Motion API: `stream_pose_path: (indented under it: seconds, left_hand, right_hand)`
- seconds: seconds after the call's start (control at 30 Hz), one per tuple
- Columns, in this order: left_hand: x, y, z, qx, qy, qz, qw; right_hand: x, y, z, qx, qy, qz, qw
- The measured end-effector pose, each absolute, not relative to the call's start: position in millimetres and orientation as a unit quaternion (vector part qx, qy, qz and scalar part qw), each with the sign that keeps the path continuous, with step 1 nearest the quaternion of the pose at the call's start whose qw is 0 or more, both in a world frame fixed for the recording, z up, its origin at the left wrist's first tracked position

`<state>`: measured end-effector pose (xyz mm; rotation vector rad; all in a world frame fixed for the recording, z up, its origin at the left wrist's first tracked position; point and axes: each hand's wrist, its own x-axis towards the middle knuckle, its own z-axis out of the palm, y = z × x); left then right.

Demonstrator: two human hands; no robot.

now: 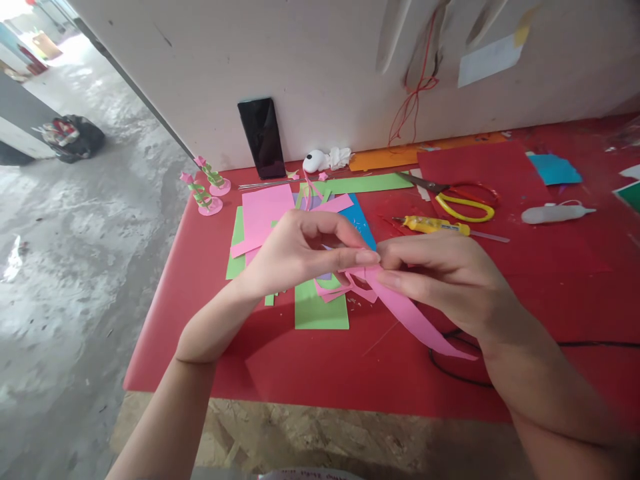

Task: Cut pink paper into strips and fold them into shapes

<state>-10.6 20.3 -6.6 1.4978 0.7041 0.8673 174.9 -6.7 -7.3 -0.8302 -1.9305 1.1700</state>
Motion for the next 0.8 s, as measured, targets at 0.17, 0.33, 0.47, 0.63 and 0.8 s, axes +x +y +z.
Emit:
stream_pose_path:
  seconds: [0.17, 0.33, 0.47, 0.63, 0.8]
  left_hand:
    - [-9, 20, -8, 0.657, 0.324, 0.362, 0.577]
    - [-9, 20, -9, 0.683, 0.311, 0.380, 0.541]
    - [-13, 22, -9, 0.712, 0.300, 0.368, 0.517]
    - [-21, 30, -6, 0.803, 0.215, 0.281, 0.480]
    - [-21, 37, -6, 0.836, 0.162, 0.215, 0.479]
  right_hand:
    - [176, -6, -8, -0.329, -0.747, 0.453, 0.358]
    - [176, -5, -9, -0.327, -0.750, 0.449, 0.360]
    - [176, -2, -8, -0.328, -0.751, 0.467, 0.332]
    - [178, 3, -4, -0.293, -0.747, 0.548, 0.237]
    - [180, 7, -4, -0.272, -0.744, 0.579, 0.191]
